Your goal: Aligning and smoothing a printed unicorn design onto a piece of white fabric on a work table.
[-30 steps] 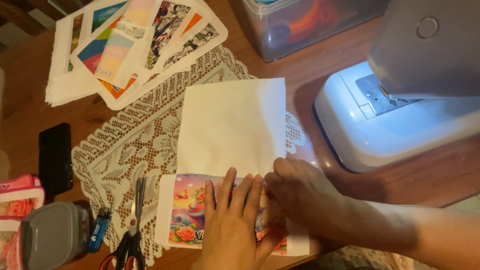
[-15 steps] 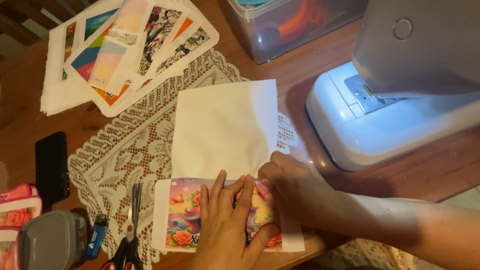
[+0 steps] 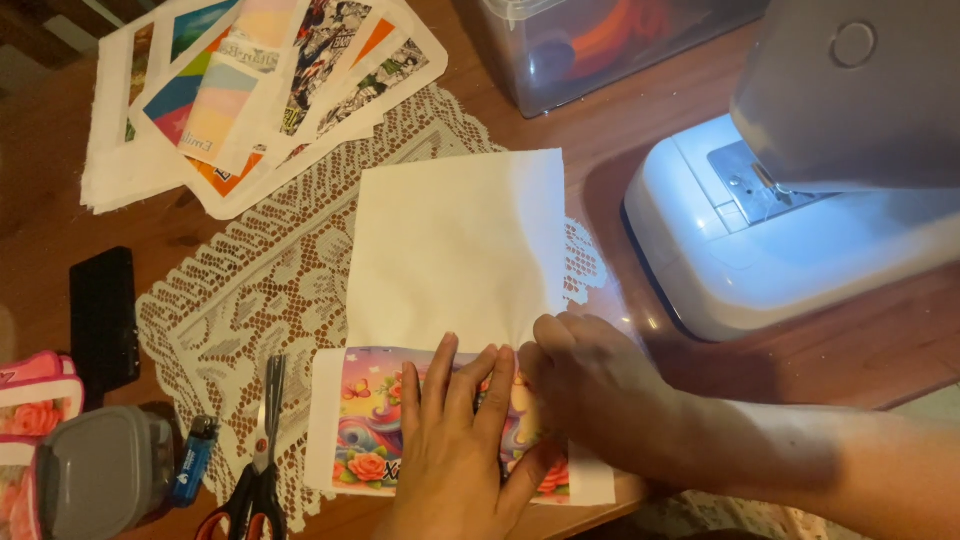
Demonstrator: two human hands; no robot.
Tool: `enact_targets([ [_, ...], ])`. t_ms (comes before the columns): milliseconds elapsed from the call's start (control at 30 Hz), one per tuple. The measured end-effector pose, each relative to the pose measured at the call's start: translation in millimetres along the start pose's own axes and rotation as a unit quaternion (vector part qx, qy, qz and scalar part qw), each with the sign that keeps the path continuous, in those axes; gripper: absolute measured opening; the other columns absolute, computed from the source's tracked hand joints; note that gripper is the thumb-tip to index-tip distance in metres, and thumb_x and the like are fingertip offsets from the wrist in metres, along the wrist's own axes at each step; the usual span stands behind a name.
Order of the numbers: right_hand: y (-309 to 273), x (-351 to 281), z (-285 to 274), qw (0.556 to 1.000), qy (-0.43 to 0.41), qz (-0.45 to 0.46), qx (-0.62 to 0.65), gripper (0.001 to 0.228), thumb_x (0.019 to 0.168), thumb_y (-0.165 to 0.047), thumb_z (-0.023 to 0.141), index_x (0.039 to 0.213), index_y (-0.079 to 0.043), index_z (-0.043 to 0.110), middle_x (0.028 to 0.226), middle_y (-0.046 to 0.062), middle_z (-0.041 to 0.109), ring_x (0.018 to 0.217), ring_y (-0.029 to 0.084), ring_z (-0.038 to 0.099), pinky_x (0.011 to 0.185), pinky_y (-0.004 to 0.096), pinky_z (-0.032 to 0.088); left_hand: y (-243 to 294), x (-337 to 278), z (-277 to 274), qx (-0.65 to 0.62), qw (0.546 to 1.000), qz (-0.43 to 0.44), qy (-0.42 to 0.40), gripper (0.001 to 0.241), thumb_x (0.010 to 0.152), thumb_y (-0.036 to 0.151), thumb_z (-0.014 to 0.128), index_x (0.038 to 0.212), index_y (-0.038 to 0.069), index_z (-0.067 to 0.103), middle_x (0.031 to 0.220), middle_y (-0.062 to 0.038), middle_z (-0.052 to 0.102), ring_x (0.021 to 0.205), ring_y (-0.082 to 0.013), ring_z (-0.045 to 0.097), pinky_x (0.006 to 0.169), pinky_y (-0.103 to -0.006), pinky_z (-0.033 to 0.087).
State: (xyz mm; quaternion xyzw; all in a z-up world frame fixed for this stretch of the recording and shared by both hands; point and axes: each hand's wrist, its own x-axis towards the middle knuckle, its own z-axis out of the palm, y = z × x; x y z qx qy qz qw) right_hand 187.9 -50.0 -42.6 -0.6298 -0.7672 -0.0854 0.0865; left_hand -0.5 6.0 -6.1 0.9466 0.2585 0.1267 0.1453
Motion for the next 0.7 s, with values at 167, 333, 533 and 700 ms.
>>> enact_targets([
  [167,0.3,6.0,-0.2,0.992,0.037,0.064,0.102,0.011,0.060,-0.011,0.065,0.060,-0.017,0.056,0.061,0.005,0.045,0.053,0.028,0.053,0.051,0.039,0.045,-2.2,-0.6,2.1,-0.003,1.000,0.003,0.001,0.084,0.087,0.057,0.070,0.151,0.008,0.045,0.149,-0.014,0.051,0.149,-0.0453,0.027,0.115,-0.0723,0.013],
  [333,7.8,2.3,3.8,0.995,0.014,0.040,0.093,0.021,0.061,-0.005,0.061,0.069,-0.019,0.047,0.070,0.002,0.043,0.060,0.019,0.048,0.048,0.029,0.040,-1.9,0.7,-1.8,-0.031,0.999,-0.005,-0.018,0.079,0.090,0.050,0.067,0.150,0.005,0.046,0.146,-0.014,0.049,0.151,-0.0442,0.023,0.117,-0.0709,0.010],
  [533,6.8,5.1,-1.9,0.969,0.108,0.089,0.205,0.017,0.069,-0.005,0.060,0.068,-0.016,0.047,0.070,0.003,0.047,0.055,0.023,0.050,0.047,0.036,0.039,-4.4,1.9,-6.7,-0.074,0.996,-0.012,-0.044,0.077,0.097,0.053,0.057,0.155,0.005,0.040,0.152,-0.017,0.044,0.151,-0.0453,0.021,0.117,-0.0675,0.007],
  [700,5.0,8.0,-8.2,0.964,0.144,0.082,0.208,0.021,0.076,-0.006,0.062,0.066,-0.015,0.046,0.068,0.004,0.045,0.053,0.023,0.048,0.045,0.037,0.038,-8.4,1.3,-6.4,-0.094,0.995,-0.011,-0.033,0.072,0.098,0.049,0.057,0.154,0.006,0.042,0.152,-0.015,0.046,0.151,-0.0449,0.023,0.119,-0.0665,0.007],
])
